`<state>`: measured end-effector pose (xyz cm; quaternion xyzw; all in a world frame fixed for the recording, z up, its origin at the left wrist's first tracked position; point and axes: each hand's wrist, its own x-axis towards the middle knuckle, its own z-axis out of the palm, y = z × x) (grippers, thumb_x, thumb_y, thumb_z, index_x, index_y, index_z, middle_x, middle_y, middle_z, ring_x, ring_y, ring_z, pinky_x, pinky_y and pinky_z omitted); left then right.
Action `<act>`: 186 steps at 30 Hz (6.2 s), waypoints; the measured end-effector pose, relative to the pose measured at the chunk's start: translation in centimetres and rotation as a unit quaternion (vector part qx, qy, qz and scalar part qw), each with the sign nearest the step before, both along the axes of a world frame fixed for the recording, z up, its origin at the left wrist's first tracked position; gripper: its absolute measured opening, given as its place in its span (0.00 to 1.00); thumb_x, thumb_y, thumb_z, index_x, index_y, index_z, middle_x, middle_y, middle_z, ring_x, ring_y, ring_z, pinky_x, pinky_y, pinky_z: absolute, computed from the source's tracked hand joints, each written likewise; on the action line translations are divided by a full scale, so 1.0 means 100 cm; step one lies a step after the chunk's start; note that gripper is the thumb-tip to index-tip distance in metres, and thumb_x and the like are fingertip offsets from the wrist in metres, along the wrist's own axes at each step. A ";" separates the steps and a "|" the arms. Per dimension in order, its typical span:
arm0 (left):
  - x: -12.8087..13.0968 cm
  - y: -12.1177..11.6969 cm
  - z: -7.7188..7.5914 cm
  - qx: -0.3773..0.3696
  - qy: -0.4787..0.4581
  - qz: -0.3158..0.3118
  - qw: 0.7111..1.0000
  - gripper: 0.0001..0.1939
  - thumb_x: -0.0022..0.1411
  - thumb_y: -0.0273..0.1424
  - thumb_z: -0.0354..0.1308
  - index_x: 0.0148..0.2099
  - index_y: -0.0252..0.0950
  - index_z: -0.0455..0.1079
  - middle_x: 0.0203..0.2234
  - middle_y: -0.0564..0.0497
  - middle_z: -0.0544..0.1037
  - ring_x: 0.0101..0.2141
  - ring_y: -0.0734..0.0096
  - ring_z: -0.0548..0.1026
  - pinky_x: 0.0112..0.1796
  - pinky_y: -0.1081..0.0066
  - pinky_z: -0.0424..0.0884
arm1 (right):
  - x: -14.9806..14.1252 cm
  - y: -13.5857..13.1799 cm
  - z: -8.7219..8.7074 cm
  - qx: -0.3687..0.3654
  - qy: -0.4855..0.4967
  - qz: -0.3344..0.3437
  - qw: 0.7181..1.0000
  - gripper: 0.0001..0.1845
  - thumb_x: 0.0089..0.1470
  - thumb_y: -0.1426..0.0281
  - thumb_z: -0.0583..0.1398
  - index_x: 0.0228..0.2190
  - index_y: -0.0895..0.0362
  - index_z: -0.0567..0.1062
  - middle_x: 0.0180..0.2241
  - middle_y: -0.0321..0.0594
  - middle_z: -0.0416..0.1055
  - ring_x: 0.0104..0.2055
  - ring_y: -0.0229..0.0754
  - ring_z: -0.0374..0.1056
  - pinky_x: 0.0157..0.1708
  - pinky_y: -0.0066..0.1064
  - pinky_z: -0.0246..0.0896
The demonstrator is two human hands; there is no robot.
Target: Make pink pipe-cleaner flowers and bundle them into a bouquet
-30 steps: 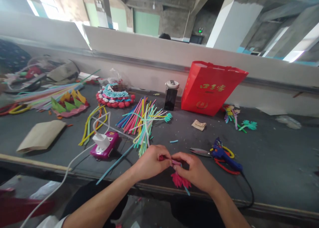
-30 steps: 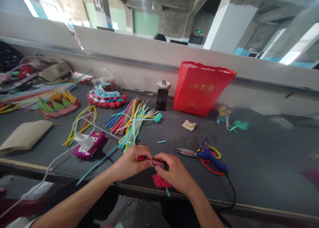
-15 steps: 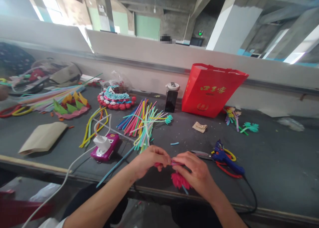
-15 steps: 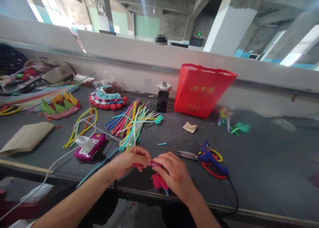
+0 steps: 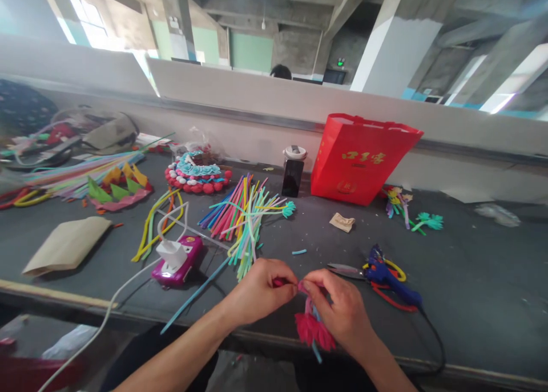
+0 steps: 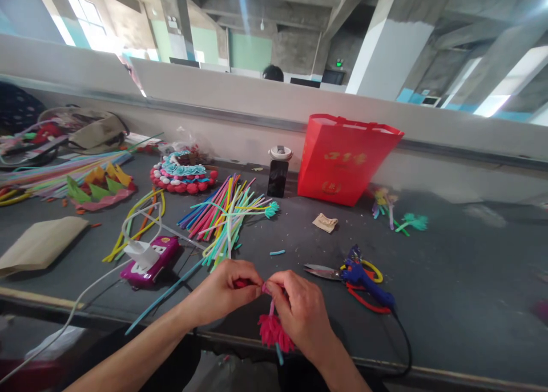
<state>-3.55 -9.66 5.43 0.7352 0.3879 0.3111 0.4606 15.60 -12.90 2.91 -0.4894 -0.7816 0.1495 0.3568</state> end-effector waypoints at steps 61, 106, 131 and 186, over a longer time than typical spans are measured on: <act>-0.001 0.007 -0.001 0.076 0.088 -0.063 0.991 0.05 0.60 0.28 0.57 0.33 0.33 0.73 0.26 0.53 0.72 0.29 0.73 0.68 0.33 0.72 0.61 | 0.012 0.007 0.015 -0.185 0.076 0.052 0.978 0.08 0.58 0.68 0.60 0.29 0.55 0.79 0.26 0.34 0.75 0.29 0.38 0.71 0.33 0.27 0.63; 0.003 -0.006 -0.002 0.398 0.115 -0.007 0.910 0.07 0.64 0.25 0.54 0.38 0.37 0.73 0.25 0.53 0.76 0.30 0.72 0.73 0.54 0.56 0.57 | 0.003 0.014 0.000 -0.458 0.427 0.008 0.780 0.23 0.39 0.54 0.71 0.24 0.61 0.76 0.19 0.36 0.72 0.17 0.30 0.60 0.19 0.24 0.51; 0.002 -0.004 -0.004 0.367 0.139 -0.013 0.920 0.09 0.61 0.22 0.54 0.36 0.37 0.74 0.24 0.52 0.73 0.34 0.68 0.70 0.56 0.52 0.53 | 0.011 0.003 0.019 -0.263 0.214 0.048 0.940 0.27 0.55 0.68 0.62 0.56 0.53 0.65 0.25 0.29 0.71 0.25 0.34 0.63 0.29 0.27 0.58; -0.002 0.000 -0.006 0.394 0.126 -0.006 0.911 0.08 0.65 0.28 0.55 0.44 0.41 0.75 0.30 0.52 0.80 0.39 0.67 0.74 0.58 0.53 0.50 | 0.002 0.012 -0.001 -0.460 0.442 0.025 0.770 0.21 0.42 0.56 0.70 0.23 0.62 0.75 0.21 0.37 0.71 0.20 0.31 0.60 0.22 0.23 0.52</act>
